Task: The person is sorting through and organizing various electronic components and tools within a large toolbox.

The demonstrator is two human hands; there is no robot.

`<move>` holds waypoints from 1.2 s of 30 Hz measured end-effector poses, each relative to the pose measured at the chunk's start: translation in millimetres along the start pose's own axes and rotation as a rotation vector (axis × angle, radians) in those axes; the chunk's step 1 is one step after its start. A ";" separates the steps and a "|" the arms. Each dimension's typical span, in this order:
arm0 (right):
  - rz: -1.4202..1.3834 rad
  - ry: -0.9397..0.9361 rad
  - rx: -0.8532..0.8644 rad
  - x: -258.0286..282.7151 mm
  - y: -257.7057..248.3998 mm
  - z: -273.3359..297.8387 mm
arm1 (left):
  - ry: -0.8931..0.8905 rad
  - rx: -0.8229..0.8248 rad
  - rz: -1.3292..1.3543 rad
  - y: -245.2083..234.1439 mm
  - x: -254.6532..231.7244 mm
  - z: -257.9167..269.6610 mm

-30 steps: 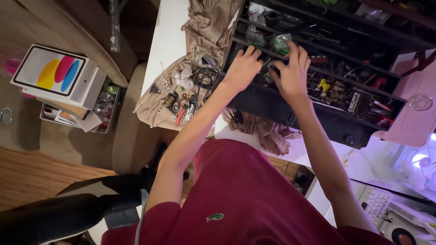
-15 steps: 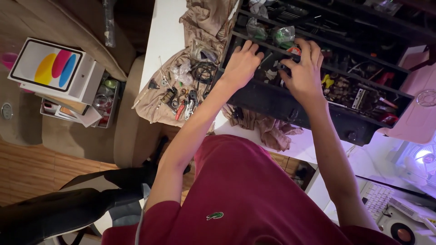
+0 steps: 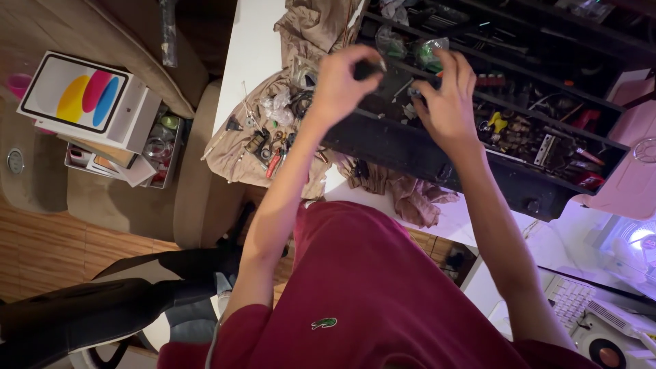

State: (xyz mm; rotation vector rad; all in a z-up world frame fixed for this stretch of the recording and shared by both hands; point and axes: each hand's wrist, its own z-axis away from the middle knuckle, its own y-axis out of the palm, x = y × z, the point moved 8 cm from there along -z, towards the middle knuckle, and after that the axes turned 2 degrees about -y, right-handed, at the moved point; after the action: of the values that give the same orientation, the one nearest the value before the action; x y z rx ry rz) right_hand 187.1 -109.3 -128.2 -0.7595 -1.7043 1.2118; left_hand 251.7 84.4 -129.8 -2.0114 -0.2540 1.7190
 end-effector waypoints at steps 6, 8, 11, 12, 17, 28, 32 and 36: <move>0.171 -0.177 0.057 14.1 16.0 -15.3 | -0.195 -0.044 0.573 -32.9 37.9 9.1; 0.205 -0.210 0.063 14.7 18.0 -16.8 | -0.265 -0.055 0.641 -40.7 36.2 15.7; 0.278 -0.255 0.080 17.4 19.1 -19.2 | -0.362 -0.062 0.704 -43.3 41.2 23.3; 0.313 -0.271 0.090 18.9 19.6 -19.6 | -0.392 -0.061 0.696 -43.0 44.0 26.1; 0.227 -0.270 0.101 23.4 17.1 -24.0 | -0.468 -0.057 0.693 -41.2 49.1 34.4; -0.127 -0.189 0.049 52.6 -9.6 -30.1 | -0.509 -0.099 0.697 -51.0 61.7 57.2; -0.275 -0.187 -0.023 124.8 -6.7 -34.6 | -0.437 -0.228 0.626 -69.9 96.1 86.0; -0.692 -0.035 0.299 200.7 84.3 -13.4 | -0.448 -0.382 0.467 -107.6 130.9 134.4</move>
State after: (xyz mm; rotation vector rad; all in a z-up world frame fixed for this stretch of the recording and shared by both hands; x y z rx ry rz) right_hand 113.8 95.5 -143.8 0.0472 -1.5665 0.9471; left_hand 164.9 266.7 -207.4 -2.0232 -0.2920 2.5867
